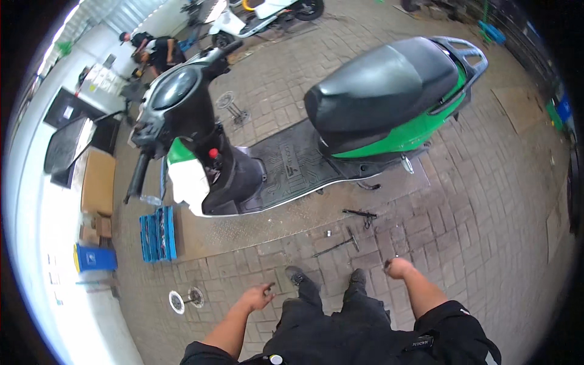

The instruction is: The person detaches a black plastic component from the side of a scooter by hand, retrieves a wrench from a blue toolbox, and then secures the component back onto the scooter using the wrench.

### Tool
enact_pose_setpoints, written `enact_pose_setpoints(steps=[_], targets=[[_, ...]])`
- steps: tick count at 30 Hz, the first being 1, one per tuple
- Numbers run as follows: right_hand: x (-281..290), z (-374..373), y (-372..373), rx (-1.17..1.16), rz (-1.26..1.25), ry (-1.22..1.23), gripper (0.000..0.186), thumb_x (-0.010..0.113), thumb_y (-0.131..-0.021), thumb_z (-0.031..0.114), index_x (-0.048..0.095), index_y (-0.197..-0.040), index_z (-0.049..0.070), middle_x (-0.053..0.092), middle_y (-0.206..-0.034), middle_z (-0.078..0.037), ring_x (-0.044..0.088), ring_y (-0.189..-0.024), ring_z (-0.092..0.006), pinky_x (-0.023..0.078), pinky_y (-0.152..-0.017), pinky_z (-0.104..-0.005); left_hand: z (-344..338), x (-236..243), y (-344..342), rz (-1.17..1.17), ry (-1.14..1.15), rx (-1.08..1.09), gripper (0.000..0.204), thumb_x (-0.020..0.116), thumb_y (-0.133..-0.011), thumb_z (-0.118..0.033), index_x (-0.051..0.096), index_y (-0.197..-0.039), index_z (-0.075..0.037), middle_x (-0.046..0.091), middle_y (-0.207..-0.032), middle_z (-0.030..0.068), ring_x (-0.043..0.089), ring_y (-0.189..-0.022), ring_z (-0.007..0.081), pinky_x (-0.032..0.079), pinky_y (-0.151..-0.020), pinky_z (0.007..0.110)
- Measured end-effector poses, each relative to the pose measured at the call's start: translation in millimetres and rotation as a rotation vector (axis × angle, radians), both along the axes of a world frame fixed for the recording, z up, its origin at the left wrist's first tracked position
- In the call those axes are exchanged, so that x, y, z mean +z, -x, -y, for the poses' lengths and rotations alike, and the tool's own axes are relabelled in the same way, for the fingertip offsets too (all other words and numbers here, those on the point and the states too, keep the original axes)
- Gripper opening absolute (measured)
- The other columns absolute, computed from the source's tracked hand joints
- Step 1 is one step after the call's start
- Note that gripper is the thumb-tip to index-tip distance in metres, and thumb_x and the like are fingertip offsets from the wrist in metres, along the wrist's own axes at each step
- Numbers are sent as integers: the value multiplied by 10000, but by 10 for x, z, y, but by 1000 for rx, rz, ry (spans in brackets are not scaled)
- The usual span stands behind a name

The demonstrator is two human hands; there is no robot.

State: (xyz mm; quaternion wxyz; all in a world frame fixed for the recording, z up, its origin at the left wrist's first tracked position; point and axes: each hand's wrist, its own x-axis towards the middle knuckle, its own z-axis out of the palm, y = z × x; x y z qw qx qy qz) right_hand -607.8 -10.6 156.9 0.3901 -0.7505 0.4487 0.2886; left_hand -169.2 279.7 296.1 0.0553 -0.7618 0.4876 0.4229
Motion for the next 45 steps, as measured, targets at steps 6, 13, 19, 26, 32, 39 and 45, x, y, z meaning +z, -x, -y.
enact_pose_setpoints(steps=[6, 13, 19, 26, 32, 39, 45], targets=[[354, 902, 191, -223, -13, 192, 395, 645, -842, 344, 666, -1095, 42, 674, -1090, -196, 617, -1082, -348, 493, -921, -416, -1085, 203, 49, -15, -77, 212, 501, 618, -892, -271, 511, -1356, -116, 641, -1178, 177, 658, -977, 318, 507, -901, 411], [145, 508, -838, 130, 215, 258, 305, 662, -820, 305, 703, -957, 36, 701, -946, -197, 678, -908, -328, 525, -802, -398, -2265, 516, -117, 16, -64, 687, 517, 603, -883, -270, 498, -1373, -143, 637, -1208, 152, 592, -1134, 321, 464, -977, 401], [260, -660, -2966, 711, 46, 75, 375, 673, -815, 367, 685, -1033, 62, 703, -898, -173, 680, -856, -297, 521, -778, -393, -3707, 178, -374, -49, -182, 933, 541, 584, -902, -357, 485, -1390, -144, 588, -1297, 142, 536, -1217, 316, 428, -1027, 411], [1139, -2026, -5433, 792, 294, 95, 385, 657, -854, 352, 648, -1096, 52, 688, -1007, -188, 652, -979, -357, 506, -867, -410, -5090, 86, -1144, -4, -237, 1122, 558, 580, -901, -394, 491, -1387, -135, 552, -1341, 163, 495, -1260, 342, 408, -1052, 422], [1222, -2282, -6614, 769, 234, -51, 355, 684, -850, 304, 656, -1077, 33, 694, -992, -187, 667, -949, -339, 514, -835, -401, -5042, 64, -2307, 74, -38, 1205, 566, 608, -881, -395, 501, -1372, -134, 646, -1192, 158, 586, -1129, 343, 468, -952, 419], [240, -1969, -8255, 938, 52, -49, 467, 638, -871, 419, 654, -1141, 39, 675, -1057, -217, 646, -1011, -359, 505, -880, -418, -4321, -113, -3405, -14, 82, 1065, 464, 628, -848, -376, 602, -1186, -59, 653, -1117, 200, 596, -1088, 370, 474, -925, 439], [919, -2444, -11009, 1066, 286, -52, 534, 623, -878, 436, 607, -1160, -17, 648, -1119, -243, 616, -1070, -377, 478, -914, -434, -4549, 230, -4249, -4, -98, 1233, 343, 674, -773, -323, 655, -976, -48, 671, -1024, 194, 620, -1019, 375, 494, -863, 451]])
